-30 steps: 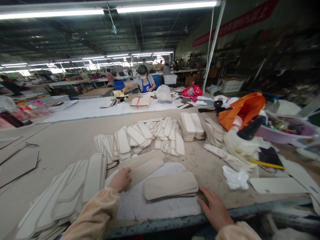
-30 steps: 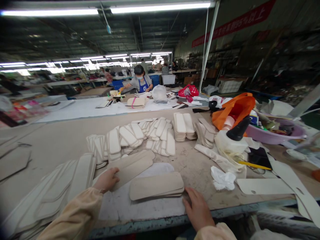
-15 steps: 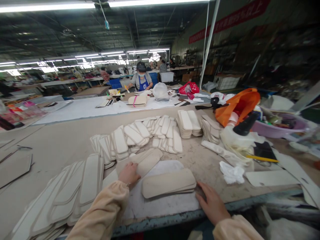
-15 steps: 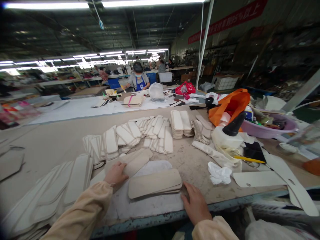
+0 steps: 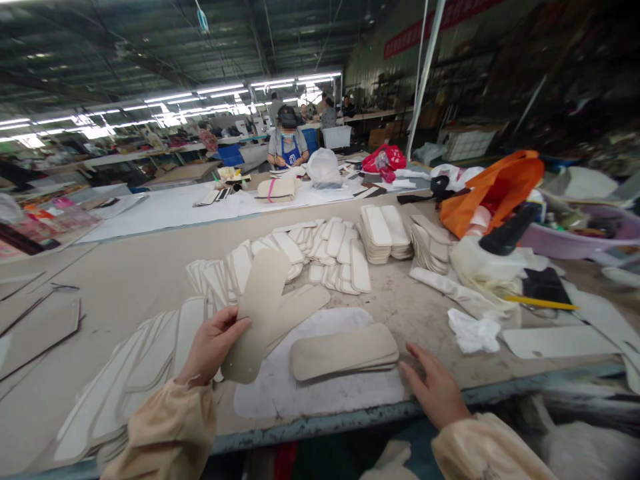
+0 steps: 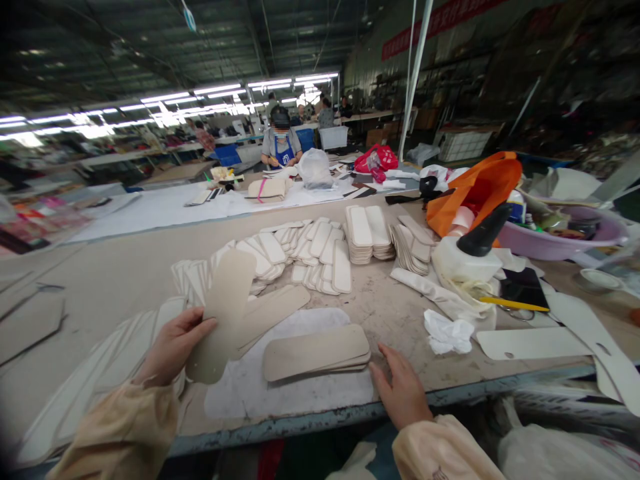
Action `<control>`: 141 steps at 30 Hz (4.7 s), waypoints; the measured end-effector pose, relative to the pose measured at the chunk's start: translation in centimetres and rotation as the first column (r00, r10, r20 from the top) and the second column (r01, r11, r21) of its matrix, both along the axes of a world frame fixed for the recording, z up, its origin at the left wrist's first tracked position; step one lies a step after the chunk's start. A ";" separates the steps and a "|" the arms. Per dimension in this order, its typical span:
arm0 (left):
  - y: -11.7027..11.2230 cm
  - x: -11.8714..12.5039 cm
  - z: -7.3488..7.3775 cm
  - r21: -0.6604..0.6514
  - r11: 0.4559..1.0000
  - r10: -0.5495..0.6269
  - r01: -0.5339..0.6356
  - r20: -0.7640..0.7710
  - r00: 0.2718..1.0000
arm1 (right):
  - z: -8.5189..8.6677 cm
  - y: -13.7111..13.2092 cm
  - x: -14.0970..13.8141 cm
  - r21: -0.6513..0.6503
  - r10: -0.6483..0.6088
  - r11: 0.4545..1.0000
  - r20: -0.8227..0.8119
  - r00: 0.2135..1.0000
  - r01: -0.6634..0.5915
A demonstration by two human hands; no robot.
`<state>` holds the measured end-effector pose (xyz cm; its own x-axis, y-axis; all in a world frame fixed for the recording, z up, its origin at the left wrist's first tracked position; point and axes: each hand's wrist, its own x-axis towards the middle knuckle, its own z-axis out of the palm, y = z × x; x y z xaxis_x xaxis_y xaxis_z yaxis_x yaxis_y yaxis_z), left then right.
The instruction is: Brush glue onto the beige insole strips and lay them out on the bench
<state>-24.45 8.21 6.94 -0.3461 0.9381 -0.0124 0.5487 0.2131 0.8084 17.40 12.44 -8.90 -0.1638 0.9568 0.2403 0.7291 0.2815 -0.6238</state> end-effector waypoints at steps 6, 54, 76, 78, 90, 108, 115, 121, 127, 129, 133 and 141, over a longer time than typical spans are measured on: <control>1.7 6.6 -0.6 -0.181 0.853 -0.499 0.489 -0.010 0.867 | 0.2 0.0 -0.2 -0.059 0.002 0.998 0.016 1.000 -0.001; 7.6 0.5 -3.5 -0.315 0.941 -0.315 0.120 -0.691 0.651 | -1.6 0.1 0.4 -0.016 0.080 0.997 0.143 0.986 -0.078; 10.8 2.5 -7.7 -0.500 0.866 -0.398 0.027 -0.654 0.643 | -0.1 -0.1 -0.4 -0.061 0.070 0.996 0.105 0.992 -0.063; 11.0 2.7 -7.6 -0.507 0.862 -0.389 0.011 -0.647 0.656 | 0.3 -0.2 -0.5 -0.080 0.071 0.995 0.103 0.992 -0.063; 9.1 2.7 -5.4 -0.384 0.911 -0.372 0.150 -0.607 0.702 | 2.2 -0.5 -1.0 -0.134 0.066 0.989 0.058 0.996 -0.058; 3.5 8.7 2.5 -0.403 0.655 -0.703 0.639 -0.016 0.711 | 6.2 -0.6 -2.1 -0.354 -0.253 0.926 -0.836 0.487 -0.128; 1.7 15.2 0.2 -0.470 0.505 -0.797 0.724 0.070 0.600 | 8.6 -2.2 -3.8 -0.471 -0.261 0.803 -0.828 0.496 -0.365; 1.9 11.2 -2.7 -0.462 0.559 -0.702 0.688 0.177 0.689 | 5.8 -0.3 -3.0 -0.507 -0.282 0.846 -0.688 0.669 -0.165; 5.4 8.7 -3.8 -0.396 0.794 -0.581 0.461 -0.274 0.766 | 7.5 3.8 -5.3 -0.423 -0.154 0.905 -0.219 0.964 0.048; 6.2 9.2 -4.1 -0.399 0.813 -0.571 0.424 -0.405 0.714 | 7.6 4.8 -5.9 -0.365 -0.163 0.922 -0.058 0.985 0.131; 6.4 10.5 -5.1 -0.462 0.783 -0.621 0.417 -0.541 0.567 | 7.0 5.5 -6.0 -0.344 -0.135 0.929 0.033 0.990 0.138; 5.5 13.7 -6.8 -0.533 0.743 -0.665 0.404 -0.525 0.530 | 6.4 3.5 -4.1 -0.210 -0.147 0.965 0.071 0.987 0.159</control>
<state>-10.74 13.74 0.18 0.1861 0.9266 -0.3267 0.9796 -0.1495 0.1340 13.30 15.94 -2.47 -0.0186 0.9996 0.0219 0.7878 0.0281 -0.6153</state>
